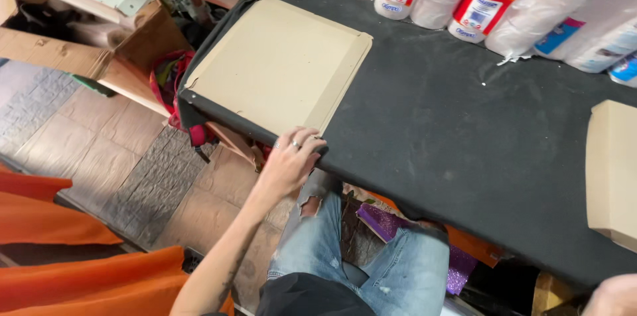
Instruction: The person folds and assembles multiple cardboard pizza boxes on a table, stacking them on top of each other as they are finished.
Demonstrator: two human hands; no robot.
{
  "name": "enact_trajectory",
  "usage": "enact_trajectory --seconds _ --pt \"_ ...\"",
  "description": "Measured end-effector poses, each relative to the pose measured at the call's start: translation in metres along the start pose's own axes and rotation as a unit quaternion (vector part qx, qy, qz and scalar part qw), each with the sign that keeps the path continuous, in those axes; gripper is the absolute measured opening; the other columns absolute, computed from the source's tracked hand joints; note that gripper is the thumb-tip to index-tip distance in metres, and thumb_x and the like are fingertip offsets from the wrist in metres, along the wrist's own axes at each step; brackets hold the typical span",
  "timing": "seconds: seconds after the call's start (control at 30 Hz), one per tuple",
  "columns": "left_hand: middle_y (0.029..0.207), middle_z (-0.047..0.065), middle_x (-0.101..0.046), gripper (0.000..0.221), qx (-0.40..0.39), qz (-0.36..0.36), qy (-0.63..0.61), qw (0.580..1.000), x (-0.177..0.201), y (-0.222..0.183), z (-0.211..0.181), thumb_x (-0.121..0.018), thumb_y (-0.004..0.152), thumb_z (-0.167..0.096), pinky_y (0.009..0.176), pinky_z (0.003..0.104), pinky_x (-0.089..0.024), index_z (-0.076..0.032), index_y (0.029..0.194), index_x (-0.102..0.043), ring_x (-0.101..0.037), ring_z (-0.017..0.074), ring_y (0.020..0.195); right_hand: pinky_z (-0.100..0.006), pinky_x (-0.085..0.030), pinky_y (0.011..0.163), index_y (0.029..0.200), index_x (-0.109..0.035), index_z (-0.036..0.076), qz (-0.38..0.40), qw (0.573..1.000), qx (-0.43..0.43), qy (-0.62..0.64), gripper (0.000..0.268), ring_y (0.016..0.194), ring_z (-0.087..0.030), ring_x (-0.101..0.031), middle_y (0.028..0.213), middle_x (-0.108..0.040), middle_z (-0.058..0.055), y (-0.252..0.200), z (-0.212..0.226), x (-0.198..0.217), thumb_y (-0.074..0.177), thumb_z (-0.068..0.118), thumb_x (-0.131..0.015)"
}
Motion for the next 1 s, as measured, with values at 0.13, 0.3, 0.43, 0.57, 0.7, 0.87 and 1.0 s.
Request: enact_trajectory --seconds 0.13,0.3,0.43,0.57,0.7,0.87,1.0 --pt "0.137 0.003 -0.052 0.032 0.016 0.094 0.078 0.992 0.019 0.000 0.038 -0.061 0.099 -0.038 0.096 0.043 -0.049 -0.026 0.128 -0.060 -0.053 0.0329 0.123 -0.044 -0.047 0.101 0.102 -0.069 0.010 0.098 0.981 0.060 0.156 0.026 0.104 -0.035 -0.066 0.102 -0.064 -0.012 -0.035 0.173 -0.031 0.127 0.012 -0.066" --pt "0.138 0.002 -0.051 0.031 0.015 0.181 0.057 0.982 0.028 0.016 0.040 -0.065 0.096 -0.041 0.095 0.042 -0.052 -0.023 0.119 -0.060 -0.054 0.0317 0.126 -0.034 -0.049 0.082 0.085 -0.077 0.023 0.308 0.884 0.263 0.233 0.005 0.087 -0.019 -0.068 0.085 -0.070 0.006 -0.128 0.402 -0.081 0.087 0.025 -0.081" --pt "0.130 0.001 -0.057 0.030 0.015 0.198 0.033 0.980 0.030 0.021 0.043 -0.065 0.096 -0.044 0.093 0.042 -0.053 -0.020 0.114 -0.056 -0.056 0.0277 0.125 -0.043 -0.047 0.093 0.129 -0.065 0.022 0.441 0.808 0.331 0.208 0.043 0.109 -0.026 -0.061 0.116 -0.062 0.000 -0.154 0.477 -0.116 0.090 0.036 -0.073" --pt "0.119 0.005 -0.062 0.032 -0.027 0.156 0.109 0.981 0.021 0.021 0.048 -0.068 0.092 -0.033 0.093 0.039 -0.053 -0.015 0.115 -0.055 -0.059 0.0257 0.121 -0.040 -0.043 0.092 0.137 -0.059 0.030 0.381 0.812 0.429 0.112 0.049 0.113 -0.023 -0.056 0.122 -0.054 0.004 -0.177 0.484 -0.146 0.093 0.050 -0.064" --pt "0.124 0.009 -0.067 0.033 -0.181 -0.030 0.158 0.970 0.010 0.011 0.038 -0.056 0.098 -0.013 0.099 0.040 -0.052 -0.014 0.131 -0.061 -0.065 0.0273 0.118 -0.039 -0.044 0.093 0.125 -0.064 0.025 0.341 0.823 0.444 0.097 0.040 0.115 -0.023 -0.056 0.124 -0.055 0.003 -0.184 0.477 -0.149 0.092 0.048 -0.067" --pt "0.131 0.010 -0.069 0.025 -0.316 -0.135 0.132 0.930 0.033 0.009 0.046 -0.052 0.105 -0.013 0.106 0.044 -0.052 -0.018 0.125 -0.065 -0.065 0.0290 0.124 -0.040 -0.044 0.095 0.124 -0.064 0.026 0.359 0.822 0.425 0.121 0.033 0.117 -0.024 -0.055 0.123 -0.054 0.003 -0.178 0.482 -0.142 0.094 0.040 -0.068" --pt "0.134 0.007 -0.068 0.033 -0.382 -0.128 0.125 0.907 0.054 0.019 0.026 -0.050 0.104 -0.012 0.108 0.044 -0.051 -0.021 0.134 -0.060 -0.065 0.0270 0.125 -0.040 -0.043 0.096 0.116 -0.066 0.025 0.351 0.824 0.430 0.110 0.031 0.118 -0.022 -0.054 0.126 -0.053 0.004 -0.187 0.468 -0.154 0.093 0.046 -0.066"
Point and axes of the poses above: each hand's wrist, its own y-axis towards the middle knuckle, its own x-axis out of the back of the hand, z = x × y, the point moved 5 cm from there along y, towards the middle knuckle
